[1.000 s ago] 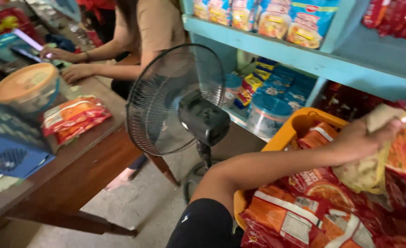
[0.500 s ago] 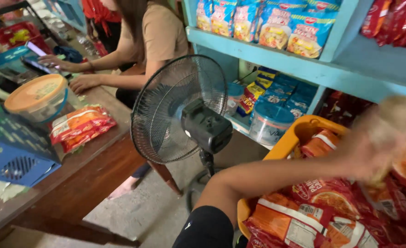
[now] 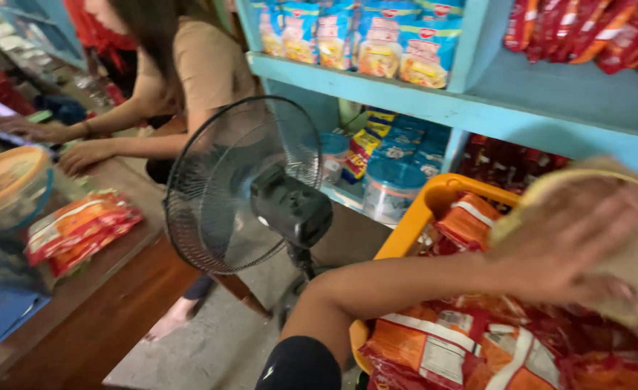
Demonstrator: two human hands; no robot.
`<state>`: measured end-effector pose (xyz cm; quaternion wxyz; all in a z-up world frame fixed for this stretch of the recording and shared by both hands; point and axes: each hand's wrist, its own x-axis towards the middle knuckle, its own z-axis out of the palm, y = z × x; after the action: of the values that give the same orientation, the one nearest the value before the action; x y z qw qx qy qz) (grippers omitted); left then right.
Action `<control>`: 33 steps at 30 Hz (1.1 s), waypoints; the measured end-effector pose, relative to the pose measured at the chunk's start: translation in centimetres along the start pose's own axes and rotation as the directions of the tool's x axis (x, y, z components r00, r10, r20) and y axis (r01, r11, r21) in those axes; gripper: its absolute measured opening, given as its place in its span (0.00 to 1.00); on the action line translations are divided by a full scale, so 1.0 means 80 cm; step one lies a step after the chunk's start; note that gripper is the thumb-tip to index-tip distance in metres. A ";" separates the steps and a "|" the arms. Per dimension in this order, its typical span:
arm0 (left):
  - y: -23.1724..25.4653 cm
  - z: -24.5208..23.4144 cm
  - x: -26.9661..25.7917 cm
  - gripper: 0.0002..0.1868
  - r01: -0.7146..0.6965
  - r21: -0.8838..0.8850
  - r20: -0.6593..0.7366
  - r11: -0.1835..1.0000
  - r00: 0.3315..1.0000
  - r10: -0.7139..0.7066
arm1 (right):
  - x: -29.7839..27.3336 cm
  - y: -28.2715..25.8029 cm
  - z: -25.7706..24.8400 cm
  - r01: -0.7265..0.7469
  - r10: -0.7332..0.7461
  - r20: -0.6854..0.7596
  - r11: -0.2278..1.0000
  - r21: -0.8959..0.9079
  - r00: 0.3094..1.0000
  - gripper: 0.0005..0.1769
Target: Wiping down individual instant noodle packets with a cloth and organizing them in a crate and on a shelf.
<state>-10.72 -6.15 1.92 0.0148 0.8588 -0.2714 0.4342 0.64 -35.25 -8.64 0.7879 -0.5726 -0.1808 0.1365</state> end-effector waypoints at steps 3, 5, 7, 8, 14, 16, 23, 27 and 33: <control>-0.005 0.021 -0.002 0.46 -0.032 -0.562 -0.215 0.826 0.970 -0.109 | -0.032 -0.041 0.173 0.004 -0.003 -0.062 1.000 0.014 0.998 0.43; -0.006 0.010 -0.003 0.46 -0.015 -0.637 -0.189 0.771 0.972 -0.137 | -0.038 -0.073 0.215 -0.084 0.054 -0.228 0.989 -0.123 0.972 0.40; 0.003 -0.005 -0.006 0.48 -0.014 -0.649 -0.138 0.761 0.985 -0.100 | -0.046 -0.092 0.231 -0.089 0.026 -0.337 0.981 -0.174 0.941 0.39; 0.006 -0.012 -0.007 0.49 -0.008 -0.645 -0.092 0.764 0.993 -0.068 | -0.048 -0.102 0.239 -0.098 -0.007 -0.422 0.969 -0.226 0.907 0.40; 0.022 -0.059 0.007 0.53 -0.320 -0.046 0.310 0.946 0.896 0.318 | -0.042 -0.113 0.209 0.078 -0.102 -0.394 0.994 -0.077 0.913 0.42; 0.011 -0.029 0.013 0.48 -0.386 0.014 0.349 0.922 0.866 0.358 | -0.042 -0.113 0.204 0.063 -0.090 -0.398 0.995 -0.082 0.913 0.41; -0.009 0.055 0.002 0.46 -0.091 -0.423 -0.049 0.902 0.996 0.077 | -0.043 -0.078 0.206 -0.044 0.021 -0.385 0.998 -0.052 0.923 0.31; -0.013 -0.004 0.015 0.48 -0.080 -0.462 -0.019 0.883 0.997 0.080 | -0.043 -0.082 0.215 -0.073 0.047 -0.431 0.996 -0.044 0.901 0.27; 0.003 -0.008 0.014 0.44 -0.199 -0.464 -0.077 0.863 0.980 0.185 | -0.036 -0.106 0.211 0.012 0.021 -0.634 0.999 0.047 0.773 0.19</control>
<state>-10.78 -6.70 3.13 0.1830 0.7917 -0.4523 0.3676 -9.36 -24.66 3.75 0.8160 -0.5664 0.0998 -0.0582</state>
